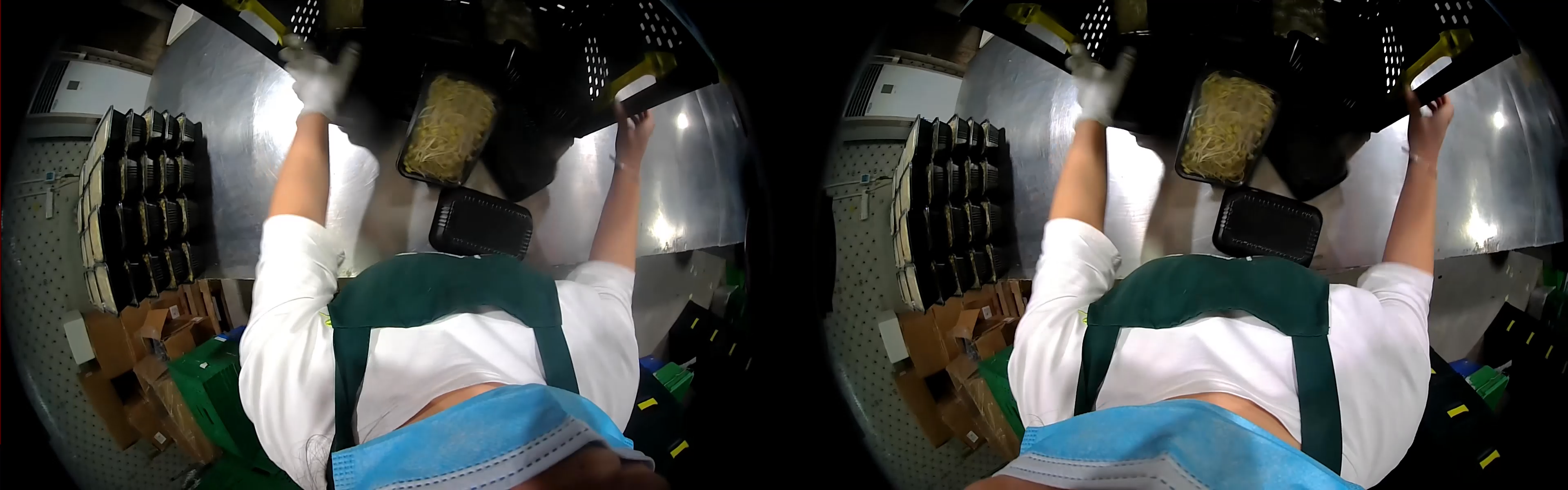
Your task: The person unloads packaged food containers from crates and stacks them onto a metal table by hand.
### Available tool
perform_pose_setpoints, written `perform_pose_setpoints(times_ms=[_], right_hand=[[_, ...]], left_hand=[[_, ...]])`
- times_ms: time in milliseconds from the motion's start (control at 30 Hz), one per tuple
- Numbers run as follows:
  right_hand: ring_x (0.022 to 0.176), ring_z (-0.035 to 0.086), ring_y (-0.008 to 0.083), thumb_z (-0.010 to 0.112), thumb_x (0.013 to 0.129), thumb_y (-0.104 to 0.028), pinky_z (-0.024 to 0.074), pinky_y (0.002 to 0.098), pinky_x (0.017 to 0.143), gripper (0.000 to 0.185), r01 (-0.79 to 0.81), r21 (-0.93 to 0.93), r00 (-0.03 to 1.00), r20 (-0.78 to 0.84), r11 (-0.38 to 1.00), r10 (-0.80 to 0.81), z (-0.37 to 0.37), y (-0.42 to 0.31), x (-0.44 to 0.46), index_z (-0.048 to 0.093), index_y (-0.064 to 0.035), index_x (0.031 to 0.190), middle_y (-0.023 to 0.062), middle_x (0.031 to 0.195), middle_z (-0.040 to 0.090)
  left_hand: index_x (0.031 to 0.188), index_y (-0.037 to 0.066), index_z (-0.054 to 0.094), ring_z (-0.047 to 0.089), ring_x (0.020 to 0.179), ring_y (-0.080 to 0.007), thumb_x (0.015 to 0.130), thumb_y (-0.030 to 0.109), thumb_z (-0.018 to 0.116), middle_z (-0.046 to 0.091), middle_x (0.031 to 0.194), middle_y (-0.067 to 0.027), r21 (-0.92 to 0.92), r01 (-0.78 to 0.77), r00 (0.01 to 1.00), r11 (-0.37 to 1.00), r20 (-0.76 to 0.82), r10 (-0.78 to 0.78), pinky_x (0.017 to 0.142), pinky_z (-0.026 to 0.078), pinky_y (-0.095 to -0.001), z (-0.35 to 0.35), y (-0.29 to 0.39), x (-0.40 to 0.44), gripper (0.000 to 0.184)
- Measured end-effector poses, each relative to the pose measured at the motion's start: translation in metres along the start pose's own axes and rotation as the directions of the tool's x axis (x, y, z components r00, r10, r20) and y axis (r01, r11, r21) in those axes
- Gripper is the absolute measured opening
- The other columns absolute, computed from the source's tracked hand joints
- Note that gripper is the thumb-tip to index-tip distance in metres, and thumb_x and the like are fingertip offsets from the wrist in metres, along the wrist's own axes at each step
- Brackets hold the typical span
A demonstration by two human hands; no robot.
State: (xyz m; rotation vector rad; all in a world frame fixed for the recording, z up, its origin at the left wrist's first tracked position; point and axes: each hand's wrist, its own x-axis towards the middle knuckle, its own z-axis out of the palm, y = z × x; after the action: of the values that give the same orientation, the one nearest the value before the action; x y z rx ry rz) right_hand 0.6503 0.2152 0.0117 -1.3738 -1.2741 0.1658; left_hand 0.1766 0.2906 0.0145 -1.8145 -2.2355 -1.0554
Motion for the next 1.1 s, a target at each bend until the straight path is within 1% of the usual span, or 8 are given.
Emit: perform_pose_setpoints(times_ms=[100,200,300,467,633,767,967,1100], right_hand=[[0.105,0.042,0.0226,0.074,0.061,-0.026,0.0349,0.0339,0.088,0.066,-0.079,-0.206,0.911,0.382,0.975,0.155,-0.013,-0.058,-0.116,0.041,-0.0017,0.113,0.0120,0.112,0.045],[0.111,0.038,0.0335,0.076,0.049,-0.038,0.0307,0.0382,0.094,0.089,0.063,-0.192,0.370,0.916,0.979,0.156,0.006,-0.110,-0.190,0.036,-0.0011,0.119,0.0183,0.118,0.040],[0.111,0.035,0.0360,0.077,0.045,-0.034,0.0324,0.0393,0.092,0.093,0.309,-0.200,0.456,0.889,0.930,0.039,0.016,-0.140,-0.209,0.034,-0.0035,0.122,0.0185,0.123,0.033],[0.111,0.038,0.0320,0.075,0.047,-0.020,0.0340,0.0373,0.091,0.087,0.337,-0.245,0.386,0.916,0.909,0.104,0.026,-0.175,-0.218,0.035,-0.0036,0.123,0.0190,0.121,0.038],[0.102,0.049,0.0211,0.076,0.049,-0.042,0.0383,0.0337,0.089,0.094,-0.863,0.065,0.183,0.964,0.500,0.191,0.033,-0.160,-0.236,0.034,-0.0006,0.123,0.0123,0.113,0.049],[0.096,0.053,0.0213,0.064,0.067,-0.041,0.0426,0.0324,0.083,0.067,-0.950,0.167,0.213,0.965,0.265,0.155,0.130,-0.244,-0.243,0.042,-0.0015,0.116,0.0120,0.107,0.052],[0.079,0.058,0.0191,0.045,0.084,-0.031,0.0478,0.0296,0.068,0.033,-0.990,-0.125,-0.114,0.982,0.067,0.153,0.253,-0.277,-0.292,0.054,-0.0040,0.099,0.0059,0.089,0.059],[0.063,0.050,0.0111,0.055,0.079,-0.024,0.0414,0.0235,0.059,0.024,-0.284,-0.055,0.386,0.907,0.957,0.167,0.232,-0.283,-0.275,0.058,-0.0006,0.086,0.0021,0.072,0.055]], left_hand=[[0.129,0.001,0.023,0.037,0.108,-0.0389,0.056,0.060,0.061,0.023,0.128,-0.0264,0.291,-0.271,0.949,0.918,0.240,0.204,0.084,0.040,-0.0374,-0.050,0.030,-0.068,0.101],[0.128,0.002,0.026,0.047,0.092,-0.0353,0.055,0.049,0.066,0.022,0.127,-0.0248,0.168,-0.216,0.960,0.962,0.218,0.177,0.076,0.044,-0.0386,-0.059,0.013,-0.084,0.095],[0.126,0.001,0.027,0.044,0.103,-0.0355,0.060,0.039,0.066,0.030,0.122,-0.0248,-0.311,0.159,0.961,0.937,0.267,-0.074,0.084,0.041,-0.0373,-0.080,-0.027,-0.076,0.086],[0.115,-0.002,0.043,0.051,0.097,-0.0267,0.074,0.028,0.053,0.051,0.109,-0.0134,-0.785,0.534,0.771,-0.316,0.605,-0.201,0.087,0.039,-0.0382,-0.125,-0.130,-0.125,0.051],[0.089,0.001,0.053,0.058,0.075,-0.0219,0.078,0.018,0.045,0.060,0.082,-0.0113,-0.615,0.778,0.526,-0.126,0.748,-0.405,0.068,0.046,-0.0318,-0.179,-0.188,-0.232,0.022],[0.081,-0.001,0.052,0.061,0.057,-0.0206,0.080,0.017,0.044,0.062,0.072,-0.0118,-0.289,0.879,0.444,0.379,0.786,-0.430,0.047,0.042,-0.0239,-0.220,-0.216,-0.257,0.019],[0.071,0.002,0.052,0.058,0.047,-0.0203,0.079,0.047,0.050,0.058,0.060,-0.0128,-0.519,0.844,0.513,-0.134,0.855,-0.074,0.038,0.043,-0.0235,-0.262,-0.202,-0.253,0.046],[0.071,0.005,0.053,0.051,0.038,-0.0126,0.081,0.021,0.054,0.052,0.051,-0.0033,-0.642,0.765,0.587,-0.056,0.730,-0.349,0.033,0.034,-0.0196,-0.245,-0.192,-0.244,0.019]])
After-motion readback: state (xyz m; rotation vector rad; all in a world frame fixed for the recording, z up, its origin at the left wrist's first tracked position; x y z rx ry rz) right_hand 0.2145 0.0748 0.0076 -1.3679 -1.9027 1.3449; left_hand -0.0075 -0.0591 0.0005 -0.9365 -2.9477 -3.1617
